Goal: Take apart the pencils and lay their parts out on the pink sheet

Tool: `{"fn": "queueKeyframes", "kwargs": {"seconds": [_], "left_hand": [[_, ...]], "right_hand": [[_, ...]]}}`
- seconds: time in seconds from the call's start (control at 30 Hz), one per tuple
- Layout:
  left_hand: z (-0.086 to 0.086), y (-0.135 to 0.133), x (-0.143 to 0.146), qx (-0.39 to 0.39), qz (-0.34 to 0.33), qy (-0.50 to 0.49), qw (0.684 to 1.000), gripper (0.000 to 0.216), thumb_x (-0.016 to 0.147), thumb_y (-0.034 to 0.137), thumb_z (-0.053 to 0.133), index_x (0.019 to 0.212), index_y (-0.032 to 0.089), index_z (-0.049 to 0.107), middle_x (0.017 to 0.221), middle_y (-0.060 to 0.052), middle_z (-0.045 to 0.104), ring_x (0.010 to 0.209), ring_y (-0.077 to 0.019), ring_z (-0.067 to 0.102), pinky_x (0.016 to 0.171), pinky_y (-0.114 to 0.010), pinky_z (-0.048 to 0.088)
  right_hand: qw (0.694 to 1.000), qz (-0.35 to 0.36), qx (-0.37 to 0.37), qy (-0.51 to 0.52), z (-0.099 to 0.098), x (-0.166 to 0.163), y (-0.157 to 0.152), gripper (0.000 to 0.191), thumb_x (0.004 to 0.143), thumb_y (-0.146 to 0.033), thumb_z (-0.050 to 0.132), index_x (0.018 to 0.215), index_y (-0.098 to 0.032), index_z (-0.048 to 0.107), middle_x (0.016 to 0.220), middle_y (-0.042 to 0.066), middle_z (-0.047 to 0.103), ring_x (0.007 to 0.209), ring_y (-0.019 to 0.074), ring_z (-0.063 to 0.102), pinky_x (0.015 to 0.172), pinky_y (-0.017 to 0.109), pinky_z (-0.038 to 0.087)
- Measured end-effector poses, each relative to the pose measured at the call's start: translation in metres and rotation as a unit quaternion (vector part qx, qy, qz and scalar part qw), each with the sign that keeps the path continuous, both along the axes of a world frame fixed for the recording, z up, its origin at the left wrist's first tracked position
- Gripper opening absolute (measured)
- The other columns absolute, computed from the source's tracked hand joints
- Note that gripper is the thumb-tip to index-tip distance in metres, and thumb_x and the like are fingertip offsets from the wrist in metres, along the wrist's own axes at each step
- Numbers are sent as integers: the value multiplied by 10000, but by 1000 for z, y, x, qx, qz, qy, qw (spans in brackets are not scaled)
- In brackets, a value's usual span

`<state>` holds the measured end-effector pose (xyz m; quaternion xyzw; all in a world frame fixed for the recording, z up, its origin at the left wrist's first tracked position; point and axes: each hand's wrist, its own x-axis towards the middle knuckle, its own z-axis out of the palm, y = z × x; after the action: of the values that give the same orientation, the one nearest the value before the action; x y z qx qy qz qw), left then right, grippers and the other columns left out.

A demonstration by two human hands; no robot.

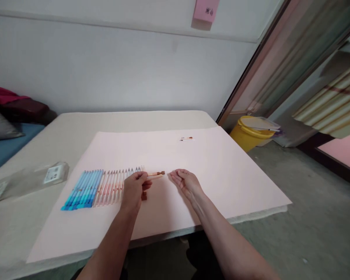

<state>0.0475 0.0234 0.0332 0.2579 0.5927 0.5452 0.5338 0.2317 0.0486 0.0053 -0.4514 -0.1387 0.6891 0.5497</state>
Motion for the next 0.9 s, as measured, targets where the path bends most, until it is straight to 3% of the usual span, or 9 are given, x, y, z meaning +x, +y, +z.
{"fn": "queueKeyframes", "kwargs": {"seconds": [0.13,0.3,0.53,0.67,0.9], "left_hand": [[-1,-1,0,4,-6,-2,1000,279,590,340,705,758,132,624,586,-6,601,520,-110,585,516,-233,466],[-2,0,0,0,-3,-2,1000,267,598,333,703,755,133,621,578,1,593,514,-104,580,514,-224,463],[-3,0,1,6,-15,1,1000,251,635,324,680,779,128,619,618,-14,611,528,-109,589,527,-230,467],[-2,-1,2,0,-19,3,1000,255,633,329,681,772,125,616,611,-18,613,528,-110,589,524,-225,459],[-3,-4,4,-17,-34,24,999,280,647,365,665,812,144,616,582,-26,624,497,-122,587,446,-200,392]], "right_hand": [[999,29,31,8,1,1,-1,165,680,34,567,715,-127,562,727,109,671,790,189,673,788,293,546],[997,49,37,-55,11,-1,-6,84,710,-124,637,744,-137,562,717,83,679,697,167,670,603,242,533],[974,92,128,-164,24,-13,-15,170,655,-280,682,693,-144,587,586,13,628,455,96,557,415,180,384],[960,71,158,-221,27,-22,-19,131,655,-268,661,652,-151,603,512,-36,554,388,61,455,383,184,309],[950,63,172,-252,25,-27,-20,154,674,-297,646,656,-151,600,526,-35,543,405,65,448,393,197,301]]}}
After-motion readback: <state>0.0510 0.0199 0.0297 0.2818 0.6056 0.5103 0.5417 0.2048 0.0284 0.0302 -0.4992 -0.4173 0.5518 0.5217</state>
